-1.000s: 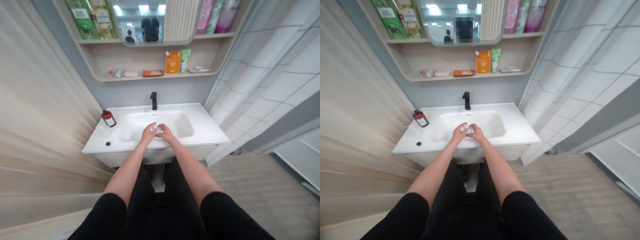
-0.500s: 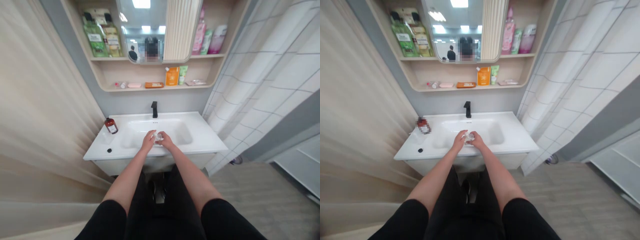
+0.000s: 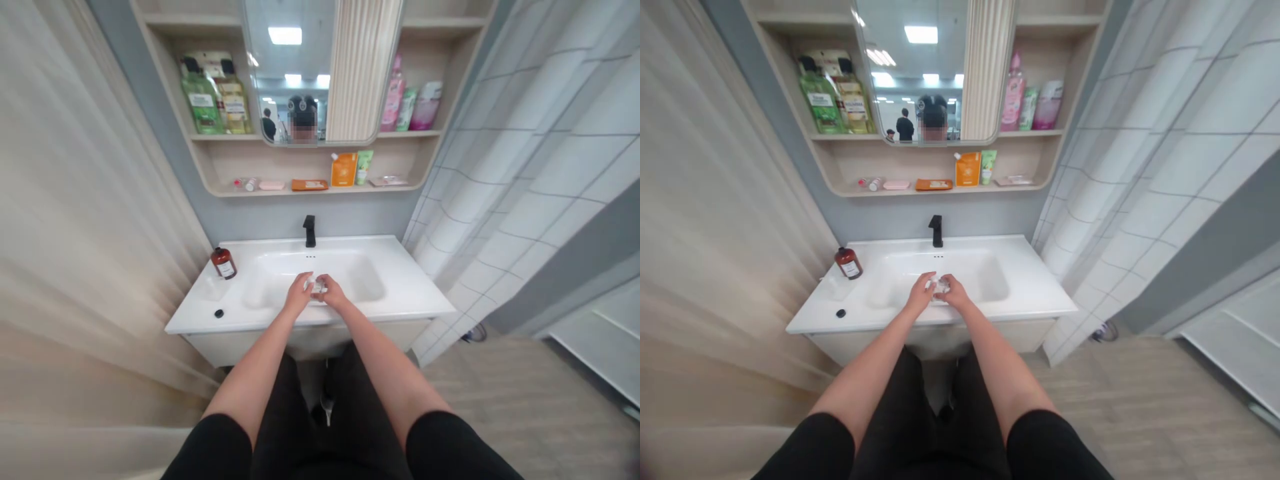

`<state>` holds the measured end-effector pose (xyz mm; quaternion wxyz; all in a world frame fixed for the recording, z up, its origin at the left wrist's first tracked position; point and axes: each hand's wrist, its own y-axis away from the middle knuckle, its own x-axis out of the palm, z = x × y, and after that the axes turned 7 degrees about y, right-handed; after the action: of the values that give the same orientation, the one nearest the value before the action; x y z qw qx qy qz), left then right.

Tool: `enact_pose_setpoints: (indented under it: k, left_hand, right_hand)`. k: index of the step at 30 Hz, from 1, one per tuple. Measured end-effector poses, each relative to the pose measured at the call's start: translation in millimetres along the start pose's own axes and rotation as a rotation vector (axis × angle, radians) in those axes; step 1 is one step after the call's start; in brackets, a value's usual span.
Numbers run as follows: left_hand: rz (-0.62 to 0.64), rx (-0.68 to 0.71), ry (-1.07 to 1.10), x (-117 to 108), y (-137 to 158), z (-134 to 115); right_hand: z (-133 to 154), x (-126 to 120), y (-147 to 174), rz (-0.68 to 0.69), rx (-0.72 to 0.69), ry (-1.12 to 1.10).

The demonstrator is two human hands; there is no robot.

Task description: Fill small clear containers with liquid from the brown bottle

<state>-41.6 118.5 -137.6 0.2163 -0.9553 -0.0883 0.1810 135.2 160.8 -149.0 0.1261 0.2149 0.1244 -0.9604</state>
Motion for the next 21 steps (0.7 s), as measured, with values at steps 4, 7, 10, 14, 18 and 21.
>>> enact_pose_setpoints:
  k: [4, 7, 10, 14, 18, 21]
  left_hand:
    - [-0.011, -0.046, 0.026, 1.5, -0.9, 1.8]
    - [-0.039, -0.091, 0.010, 2.6, -1.1, 1.0]
    - [-0.048, -0.107, 0.059, 2.5, -0.7, 0.1]
    - [-0.049, -0.129, 0.103, 1.8, 0.1, -1.2]
    - [-0.053, -0.174, 0.056, 1.0, 0.3, -3.6]
    - [-0.051, -0.154, 0.078, -0.1, 0.5, -4.5]
  right_hand:
    - [0.9, 0.2, -0.9, -0.004, 0.005, -0.029]
    - [3.4, -0.3, -1.6, 0.008, 0.008, -0.042]
    - [5.7, -0.6, -2.2, 0.016, 0.044, -0.070]
    - [3.6, 0.5, -2.7, 0.003, 0.059, -0.092]
    - [-1.8, 2.5, -2.6, -0.009, 0.003, -0.063]
    - [-5.3, 2.9, -3.0, -0.017, -0.013, -0.055]
